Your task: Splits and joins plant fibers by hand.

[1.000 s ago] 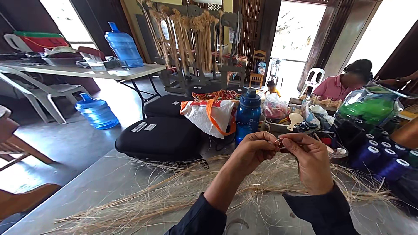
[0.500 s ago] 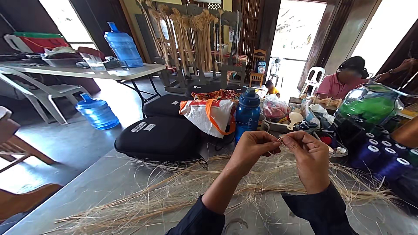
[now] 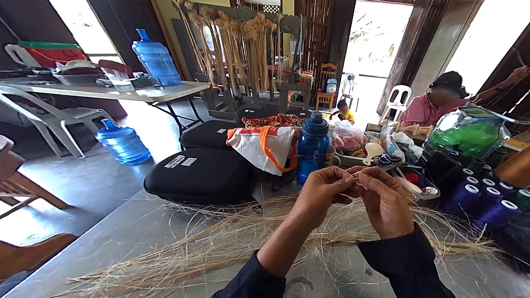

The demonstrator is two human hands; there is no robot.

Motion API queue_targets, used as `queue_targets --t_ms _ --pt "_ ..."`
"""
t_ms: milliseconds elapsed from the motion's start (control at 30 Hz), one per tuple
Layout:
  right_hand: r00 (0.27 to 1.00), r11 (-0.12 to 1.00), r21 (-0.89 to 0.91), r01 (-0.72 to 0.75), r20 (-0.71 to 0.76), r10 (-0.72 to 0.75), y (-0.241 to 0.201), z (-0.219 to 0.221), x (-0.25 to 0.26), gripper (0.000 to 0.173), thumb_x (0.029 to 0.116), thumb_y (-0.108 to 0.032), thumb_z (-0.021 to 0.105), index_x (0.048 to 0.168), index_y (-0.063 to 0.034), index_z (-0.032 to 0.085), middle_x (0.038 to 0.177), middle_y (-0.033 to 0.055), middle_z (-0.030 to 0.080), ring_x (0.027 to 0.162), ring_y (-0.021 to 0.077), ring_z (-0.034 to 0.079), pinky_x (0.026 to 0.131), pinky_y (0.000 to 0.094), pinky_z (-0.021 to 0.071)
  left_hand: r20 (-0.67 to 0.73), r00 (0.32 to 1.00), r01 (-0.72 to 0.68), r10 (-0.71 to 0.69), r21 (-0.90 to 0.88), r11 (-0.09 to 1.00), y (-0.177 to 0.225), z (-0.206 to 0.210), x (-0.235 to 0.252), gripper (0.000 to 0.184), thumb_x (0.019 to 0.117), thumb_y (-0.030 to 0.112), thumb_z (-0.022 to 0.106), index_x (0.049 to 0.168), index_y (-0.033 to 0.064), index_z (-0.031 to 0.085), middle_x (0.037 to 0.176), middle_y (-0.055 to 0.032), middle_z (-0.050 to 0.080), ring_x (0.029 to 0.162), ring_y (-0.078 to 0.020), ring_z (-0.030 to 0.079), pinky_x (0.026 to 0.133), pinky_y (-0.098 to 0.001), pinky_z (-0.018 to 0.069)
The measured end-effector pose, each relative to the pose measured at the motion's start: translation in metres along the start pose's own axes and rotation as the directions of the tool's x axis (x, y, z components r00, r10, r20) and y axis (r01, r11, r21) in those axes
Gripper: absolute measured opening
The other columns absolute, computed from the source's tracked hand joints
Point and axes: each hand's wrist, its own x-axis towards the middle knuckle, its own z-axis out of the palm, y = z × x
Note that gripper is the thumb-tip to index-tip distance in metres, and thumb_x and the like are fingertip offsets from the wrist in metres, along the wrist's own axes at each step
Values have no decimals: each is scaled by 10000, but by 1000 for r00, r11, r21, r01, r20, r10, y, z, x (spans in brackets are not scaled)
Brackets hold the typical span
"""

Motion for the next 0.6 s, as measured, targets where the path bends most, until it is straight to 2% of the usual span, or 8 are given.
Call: queue_targets --t_ms 100,200,433,600 --pt "994 982 166 -90 -45 99 0 5 0 262 977 27 475 932 1 732 937 117 757 836 131 723 759 265 596 25 1000 4 -5 17 1000 -5 4 -1 156 1001 -41 571 871 12 641 760 -50 705 683 -87 689 638 -207 577" --pt "994 981 173 -86 -53 96 -4 2 0 297 993 26 435 1011 -4 730 973 125 762 911 164 738 815 305 609 44 999 8 -12 83 997 -8 3 0 135 988 -27 600 880 20 666 774 -44 719 676 -59 675 588 -175 531" --pt "993 989 132 -63 -89 75 -8 -1 2 274 983 79 488 989 8 753 890 120 762 822 166 745 776 299 624 89 995 38 -50 133 990 -11 0 1 136 988 -22 601 880 24 671 761 -36 718 626 -31 643 547 -148 491" --pt "992 996 87 2 -124 9 -6 -2 3 255 900 171 581 935 4 771 843 107 765 775 153 746 764 289 630 88 994 53 -69 176 983 -10 -1 2 145 984 -26 606 865 28 670 758 -38 725 595 -12 621 516 -135 454"
